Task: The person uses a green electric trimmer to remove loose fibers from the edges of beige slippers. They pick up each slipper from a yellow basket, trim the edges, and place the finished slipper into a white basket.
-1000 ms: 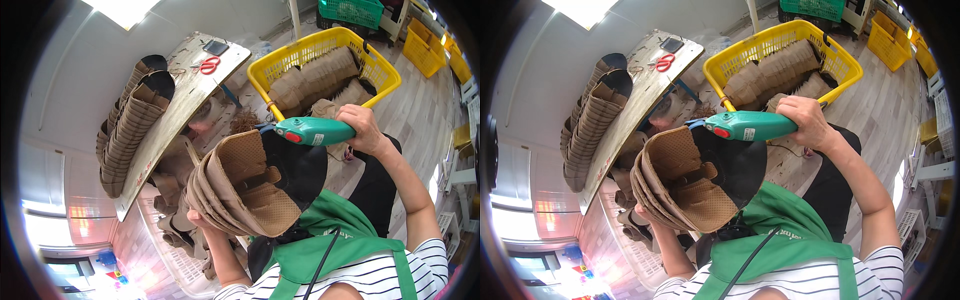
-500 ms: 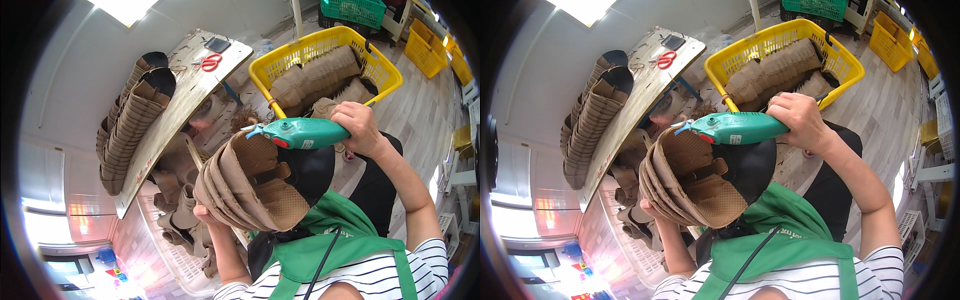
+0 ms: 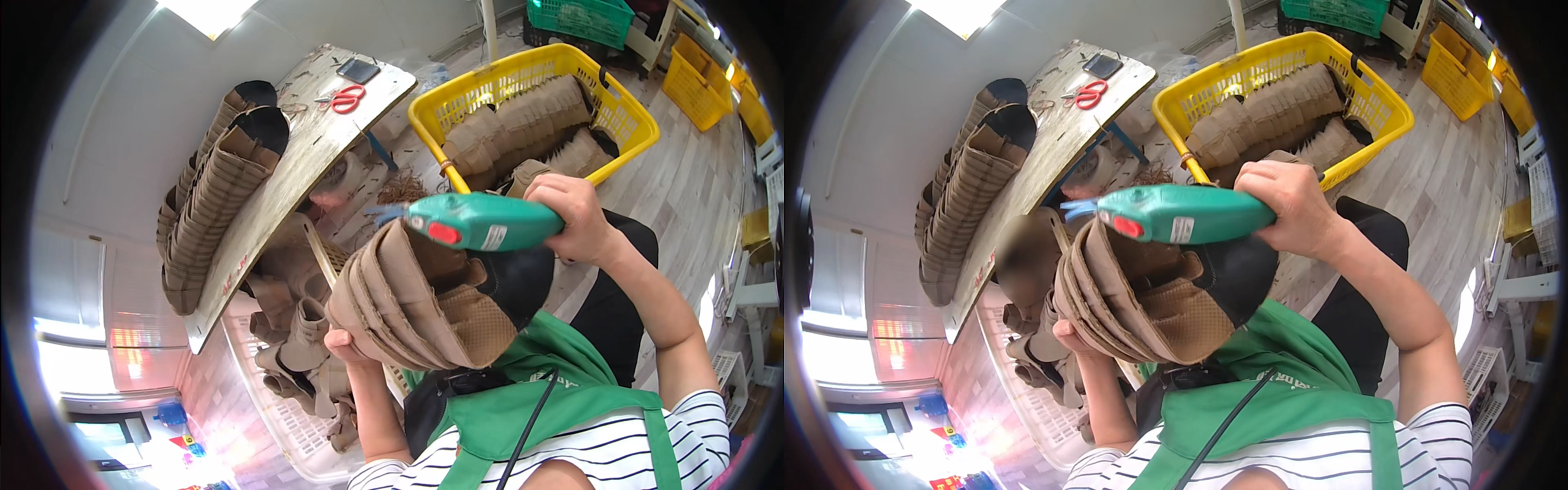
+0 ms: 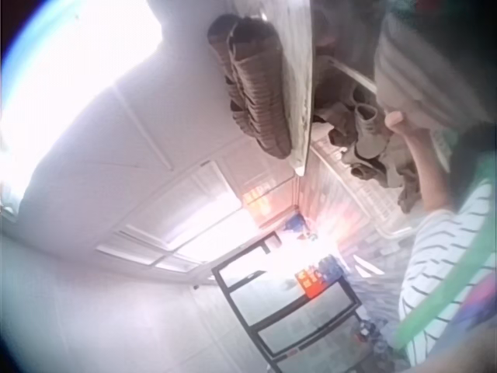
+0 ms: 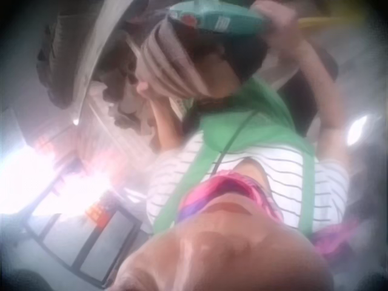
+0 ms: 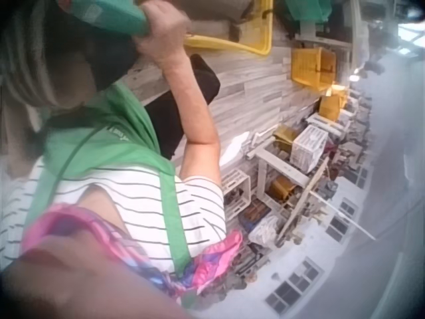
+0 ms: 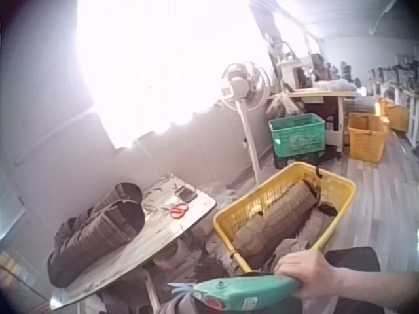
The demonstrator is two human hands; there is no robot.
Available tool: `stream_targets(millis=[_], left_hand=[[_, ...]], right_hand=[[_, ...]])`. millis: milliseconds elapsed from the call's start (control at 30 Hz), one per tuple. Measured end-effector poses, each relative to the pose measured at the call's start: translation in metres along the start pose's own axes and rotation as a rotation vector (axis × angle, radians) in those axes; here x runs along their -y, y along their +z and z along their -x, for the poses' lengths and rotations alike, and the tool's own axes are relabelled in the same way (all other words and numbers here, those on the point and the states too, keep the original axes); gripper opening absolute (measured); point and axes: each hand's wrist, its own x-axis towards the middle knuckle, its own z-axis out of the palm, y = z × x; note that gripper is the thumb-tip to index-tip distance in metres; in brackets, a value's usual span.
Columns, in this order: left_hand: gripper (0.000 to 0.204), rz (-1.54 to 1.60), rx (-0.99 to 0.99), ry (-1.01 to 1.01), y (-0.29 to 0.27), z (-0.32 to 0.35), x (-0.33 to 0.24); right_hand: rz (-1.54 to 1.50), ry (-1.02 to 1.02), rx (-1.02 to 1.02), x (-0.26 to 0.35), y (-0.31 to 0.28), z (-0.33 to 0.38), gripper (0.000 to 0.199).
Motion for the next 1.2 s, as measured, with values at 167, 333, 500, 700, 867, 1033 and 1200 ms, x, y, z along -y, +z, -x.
stream_targets(millis=[167,333,500,700,867,1033,1200], left_hand=[[0.077,-0.477,-0.283,0.352,0.035,0.017,-0.056],[0.064,-1.353,-0.693,0.542,0.087,0.036,-0.103],[0.047,-1.916,-1.197,0.335,0.037,0.043,-0.215],[0.041,-1.054,-0.85,0.801,0.057,0.079,-0.215],[0.037,-0.443,-0.735,0.641,0.052,0.047,-0.187],[0.038,-0.243,-0.6,0.468,0.043,-0.008,-0.14],[0.038,-0.232,-0.496,0.285,0.042,-0.039,-0.109]], right_hand=[[0.012,0.128,-0.054,-0.004,-0.018,0.002,0.028],[0.014,0.333,-0.005,-0.014,-0.026,0.029,0.027],[-0.001,0.417,0.058,-0.013,-0.018,0.049,0.028],[-0.021,0.395,0.061,-0.016,-0.01,0.053,0.027],[-0.108,0.291,0.064,-0.002,0.001,0.043,0.027],[-0.046,0.167,0.007,0.004,0.004,0.044,0.027],[0.01,0.11,-0.01,0.0,0.003,0.047,0.028]])
